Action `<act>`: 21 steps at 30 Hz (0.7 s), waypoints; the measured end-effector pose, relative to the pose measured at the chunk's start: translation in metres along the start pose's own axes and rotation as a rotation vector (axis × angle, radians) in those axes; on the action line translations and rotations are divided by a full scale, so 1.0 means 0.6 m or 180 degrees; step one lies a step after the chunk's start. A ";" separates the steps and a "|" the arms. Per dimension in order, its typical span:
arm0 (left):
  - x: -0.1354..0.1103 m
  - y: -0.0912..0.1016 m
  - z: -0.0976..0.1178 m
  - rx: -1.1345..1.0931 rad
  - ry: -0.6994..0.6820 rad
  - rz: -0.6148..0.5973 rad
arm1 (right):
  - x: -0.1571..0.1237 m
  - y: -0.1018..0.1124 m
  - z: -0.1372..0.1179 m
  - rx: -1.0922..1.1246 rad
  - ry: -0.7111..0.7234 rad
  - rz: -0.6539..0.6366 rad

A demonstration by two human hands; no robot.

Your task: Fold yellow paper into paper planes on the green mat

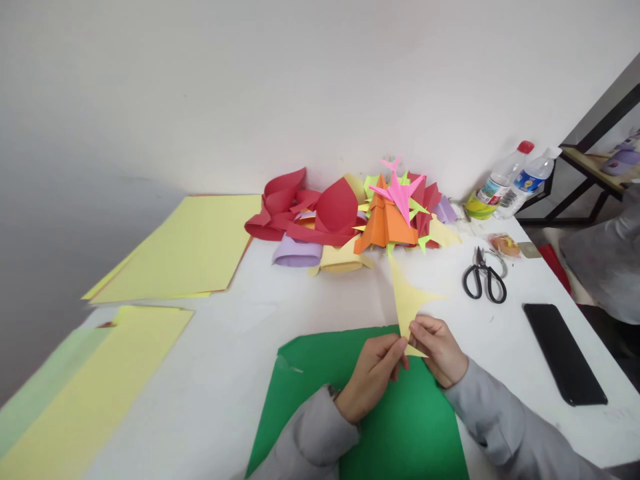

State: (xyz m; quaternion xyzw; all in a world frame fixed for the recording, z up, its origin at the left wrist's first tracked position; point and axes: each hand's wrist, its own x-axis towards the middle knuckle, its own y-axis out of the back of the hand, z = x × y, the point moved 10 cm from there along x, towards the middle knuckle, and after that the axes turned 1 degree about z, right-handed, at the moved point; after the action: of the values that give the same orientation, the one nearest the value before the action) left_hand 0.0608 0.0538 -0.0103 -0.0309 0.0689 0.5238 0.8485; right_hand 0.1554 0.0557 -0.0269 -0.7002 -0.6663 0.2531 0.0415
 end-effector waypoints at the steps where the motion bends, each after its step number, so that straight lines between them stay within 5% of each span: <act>1: 0.000 0.001 0.001 0.0039 -0.0021 0.0024 | 0.000 0.001 0.000 -0.0011 -0.0001 0.0005; 16: 0.000 0.003 0.002 0.0069 -0.0082 0.0026 | 0.001 0.001 0.005 -0.0190 0.0073 -0.0090; 21: 0.002 0.043 0.003 -0.0155 -0.0179 0.0696 | 0.000 0.002 0.001 -0.0558 0.0271 -0.0160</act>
State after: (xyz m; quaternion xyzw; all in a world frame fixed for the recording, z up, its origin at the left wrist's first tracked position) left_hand 0.0386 0.0664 -0.0082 -0.0291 0.0353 0.6155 0.7868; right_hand 0.1561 0.0555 -0.0280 -0.6943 -0.7008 0.1628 0.0146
